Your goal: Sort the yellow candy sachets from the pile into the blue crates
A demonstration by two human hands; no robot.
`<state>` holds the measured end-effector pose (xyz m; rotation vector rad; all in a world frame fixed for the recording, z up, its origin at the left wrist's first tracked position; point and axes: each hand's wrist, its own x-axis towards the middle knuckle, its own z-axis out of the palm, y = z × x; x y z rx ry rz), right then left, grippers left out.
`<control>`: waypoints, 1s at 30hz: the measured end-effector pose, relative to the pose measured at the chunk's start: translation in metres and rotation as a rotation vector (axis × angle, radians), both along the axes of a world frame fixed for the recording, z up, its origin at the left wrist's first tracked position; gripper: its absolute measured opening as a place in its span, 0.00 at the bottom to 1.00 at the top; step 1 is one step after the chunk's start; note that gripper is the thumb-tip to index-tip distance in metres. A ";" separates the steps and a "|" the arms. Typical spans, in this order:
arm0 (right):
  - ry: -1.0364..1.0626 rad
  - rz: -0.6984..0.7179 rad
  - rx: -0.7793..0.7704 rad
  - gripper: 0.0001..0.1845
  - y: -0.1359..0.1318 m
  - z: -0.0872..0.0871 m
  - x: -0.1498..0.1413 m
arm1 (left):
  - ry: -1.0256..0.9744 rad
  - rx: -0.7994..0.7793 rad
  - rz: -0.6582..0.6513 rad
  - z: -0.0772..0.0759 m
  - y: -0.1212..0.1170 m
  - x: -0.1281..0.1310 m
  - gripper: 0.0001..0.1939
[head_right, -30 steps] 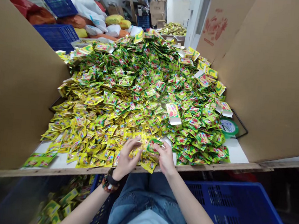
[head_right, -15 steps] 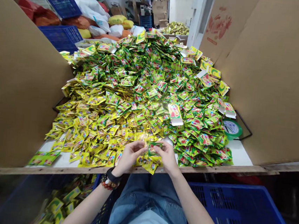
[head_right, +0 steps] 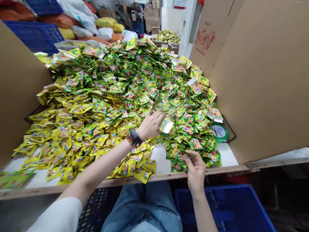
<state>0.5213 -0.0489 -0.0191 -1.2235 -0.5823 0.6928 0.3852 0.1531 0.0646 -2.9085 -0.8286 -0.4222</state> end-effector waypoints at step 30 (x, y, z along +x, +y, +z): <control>-1.145 0.178 -0.027 0.13 0.003 0.037 -0.093 | -0.736 -0.384 0.393 -0.113 -0.177 -0.088 0.28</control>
